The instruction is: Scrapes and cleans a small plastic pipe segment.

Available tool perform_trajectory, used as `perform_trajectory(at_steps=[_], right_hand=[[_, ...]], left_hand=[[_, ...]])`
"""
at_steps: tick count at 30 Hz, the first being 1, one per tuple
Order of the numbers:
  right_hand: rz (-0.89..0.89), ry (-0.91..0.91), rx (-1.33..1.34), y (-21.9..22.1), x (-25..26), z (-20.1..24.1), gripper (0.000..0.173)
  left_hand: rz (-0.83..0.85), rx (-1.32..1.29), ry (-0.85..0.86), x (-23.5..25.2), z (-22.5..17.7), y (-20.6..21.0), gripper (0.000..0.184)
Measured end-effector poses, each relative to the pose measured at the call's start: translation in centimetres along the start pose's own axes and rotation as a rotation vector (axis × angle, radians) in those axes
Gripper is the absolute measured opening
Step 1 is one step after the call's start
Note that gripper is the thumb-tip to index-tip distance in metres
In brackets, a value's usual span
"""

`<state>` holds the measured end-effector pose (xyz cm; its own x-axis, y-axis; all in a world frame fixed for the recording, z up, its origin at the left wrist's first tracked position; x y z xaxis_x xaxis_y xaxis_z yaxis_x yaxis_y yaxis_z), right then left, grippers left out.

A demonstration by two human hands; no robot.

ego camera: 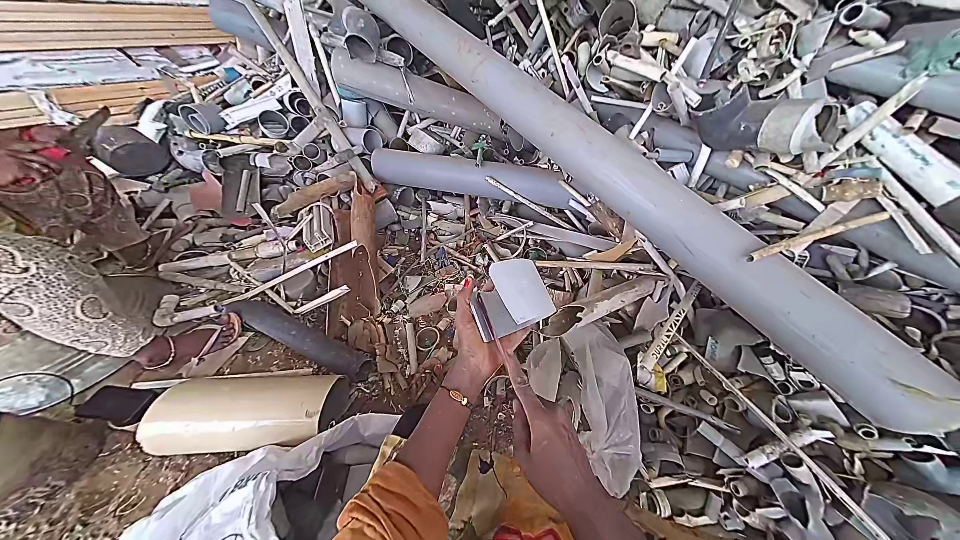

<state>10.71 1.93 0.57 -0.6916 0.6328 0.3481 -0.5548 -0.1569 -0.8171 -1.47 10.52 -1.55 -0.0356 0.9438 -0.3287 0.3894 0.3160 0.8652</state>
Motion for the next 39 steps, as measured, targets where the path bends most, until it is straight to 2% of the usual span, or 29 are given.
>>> perform_trajectory(at_steps=[2,6,9,10,12,14,16,18,19,20,21,23,24,25,26,28,29,31,33,34,35,37,38,39], right_hand=[[-0.065,-0.069,0.023,0.1,0.0,0.4,0.064],[0.006,0.035,-0.037,0.2,0.1,-2.1,0.064],[-0.022,-0.055,-0.03,0.0,-0.1,-0.3,0.063],[0.023,-0.046,-0.056,0.4,0.1,-0.3,0.064],[0.294,0.14,-0.121,1.5,0.3,-2.4,0.069],[0.414,0.257,-0.16,1.7,0.4,-4.0,0.072],[0.377,0.234,-0.123,1.8,0.1,-2.6,0.072],[0.232,0.123,-0.095,2.0,-1.0,0.0,0.07],[0.109,0.051,-0.097,1.7,-1.3,0.7,0.069],[0.072,0.029,-0.104,1.8,-1.5,0.6,0.068],[0.111,0.052,-0.132,2.1,-1.4,0.0,0.067],[0.357,0.236,-0.16,2.9,-1.0,-2.7,0.069],[0.404,0.285,-0.155,2.9,-0.8,-3.5,0.071],[0.398,0.297,-0.115,2.7,-0.6,-3.8,0.072],[0.312,0.26,-0.021,2.2,-0.3,-3.6,0.07],[0.025,0.119,0.299,1.1,0.1,-2.0,0.061],[-0.029,0.104,0.513,1.1,0.1,-1.2,0.058],[-0.075,0.12,0.813,1.4,0.4,-0.3,0.059],[-0.051,0.072,0.716,0.9,0.9,-0.4,0.059],[0.002,0.053,0.556,0.8,1.1,-0.9,0.06],[0.128,0.084,0.395,1.2,1.2,-1.7,0.062],[0.394,0.219,0.195,2.9,1.3,-3.7,0.071],[0.395,0.245,0.206,3.3,1.4,-4.1,0.071],[0.307,0.233,0.29,3.1,1.7,-3.9,0.068]], left_hand=[[-0.012,0.007,0.024,-0.2,-0.7,-0.3,0.063],[0.014,-0.053,-0.01,0.2,-0.4,-0.9,0.071],[-0.061,0.067,0.023,0.0,-1.0,-0.7,0.066],[-0.074,0.074,0.023,0.0,-1.2,-1.0,0.066],[-0.07,0.059,0.007,0.5,-1.2,-1.8,0.069],[-0.085,0.117,-0.004,1.2,-1.0,-2.0,0.066],[-0.137,0.27,-0.003,1.0,-1.0,-2.0,0.061],[-0.193,0.384,-0.008,0.4,-0.8,-2.4,0.056],[-0.186,0.401,-0.009,0.4,-0.8,-2.3,0.054],[-0.171,0.39,-0.006,0.4,-0.8,-2.3,0.054],[-0.163,0.361,0.005,0.3,-1.0,-2.3,0.053],[-0.144,0.295,-0.003,0.3,-1.2,-2.4,0.054],[-0.133,0.275,-0.033,0.2,-1.1,-2.4,0.055],[-0.089,0.262,-0.083,0.1,-1.0,-2.2,0.056],[-0.015,0.254,-0.13,0.0,-0.9,-1.8,0.054],[0.105,0.241,-0.159,-0.3,-0.8,-1.3,0.042],[0.119,0.22,-0.139,-0.3,-0.7,-1.3,0.037],[0.133,0.203,-0.107,-0.3,-0.5,-1.1,0.044],[0.046,0.255,-0.102,-0.2,-0.6,-0.9,0.043],[-0.049,0.292,-0.102,-0.3,-0.6,-1.2,0.037],[-0.121,0.306,-0.111,-0.3,-0.5,-1.5,0.035],[-0.101,0.279,-0.151,-0.1,-0.2,-2.1,0.037],[-0.066,0.261,-0.164,-0.2,0.0,-2.2,0.038],[-0.016,0.233,-0.176,-0.3,0.2,-2.3,0.042]])
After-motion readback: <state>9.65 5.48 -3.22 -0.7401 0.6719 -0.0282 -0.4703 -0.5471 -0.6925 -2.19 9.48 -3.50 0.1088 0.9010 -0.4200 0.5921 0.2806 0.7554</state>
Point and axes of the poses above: each hand's wrist, its own x-axis towards the middle knuckle, its own y-axis out of the palm, z = x × y, the point moved 10 cm from there along x, towards the middle knuckle, and after that the axes turned 15 degrees about -y, right-handed, at the moved point
